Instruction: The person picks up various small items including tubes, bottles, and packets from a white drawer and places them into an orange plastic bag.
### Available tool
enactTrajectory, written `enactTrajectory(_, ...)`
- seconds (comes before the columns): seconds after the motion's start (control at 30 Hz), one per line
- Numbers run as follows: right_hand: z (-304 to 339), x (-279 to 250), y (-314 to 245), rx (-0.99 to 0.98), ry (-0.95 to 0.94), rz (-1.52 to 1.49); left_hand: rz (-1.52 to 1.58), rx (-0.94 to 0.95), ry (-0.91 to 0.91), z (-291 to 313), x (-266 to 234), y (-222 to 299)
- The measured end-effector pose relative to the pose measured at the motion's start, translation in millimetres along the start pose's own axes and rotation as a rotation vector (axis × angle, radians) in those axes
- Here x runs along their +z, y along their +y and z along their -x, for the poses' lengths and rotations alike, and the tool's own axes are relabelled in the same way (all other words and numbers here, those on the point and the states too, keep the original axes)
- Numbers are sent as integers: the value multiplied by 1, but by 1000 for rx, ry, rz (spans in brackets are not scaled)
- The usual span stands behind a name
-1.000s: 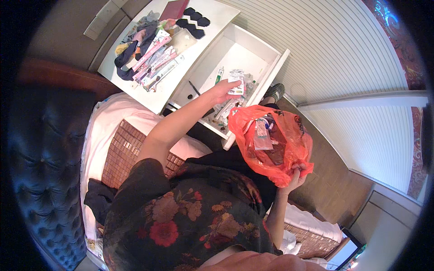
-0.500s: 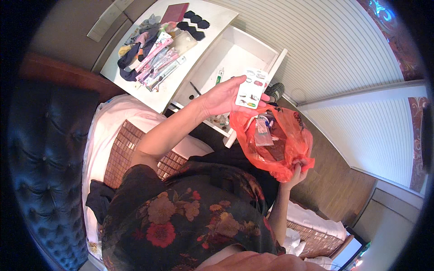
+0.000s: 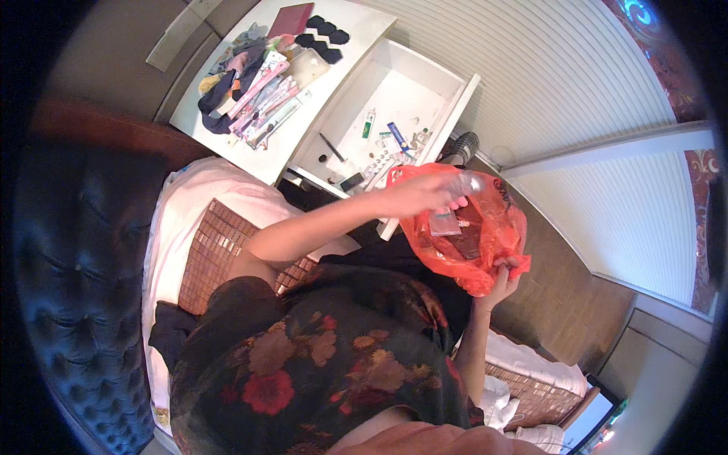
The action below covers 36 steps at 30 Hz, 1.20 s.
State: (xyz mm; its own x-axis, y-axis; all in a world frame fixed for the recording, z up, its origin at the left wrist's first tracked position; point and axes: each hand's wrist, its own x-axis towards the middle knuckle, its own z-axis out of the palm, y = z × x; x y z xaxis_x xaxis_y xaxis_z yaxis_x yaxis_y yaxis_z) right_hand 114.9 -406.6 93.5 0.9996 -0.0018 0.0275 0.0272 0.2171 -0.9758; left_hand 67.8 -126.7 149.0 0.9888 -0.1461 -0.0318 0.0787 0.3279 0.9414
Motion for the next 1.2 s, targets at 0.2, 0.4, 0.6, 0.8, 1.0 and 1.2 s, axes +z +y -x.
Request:
enactTrajectory(0.2, 3, -27, -69, 406, 60, -403, -1271, 270, 56, 20, 29, -57)
enactTrajectory(0.4, -7, -86, -120, 472, -190, -801, -1072, -102, -418, 60, 52, -18)
enactTrajectory(0.6, 5, -84, -123, 434, 98, -705, -432, -41, -437, 55, 37, 33)
enactTrajectory(0.8, 12, -105, -104, 409, 241, -435, -850, -156, 407, 29, -116, -24)
enactTrajectory(1.0, 29, -122, -41, 451, 151, -321, -1350, -739, 108, 35, -149, -102)
enactTrajectory(1.2, 44, -97, -12, 672, 178, -238, -1444, -766, 134, 36, -158, -129)
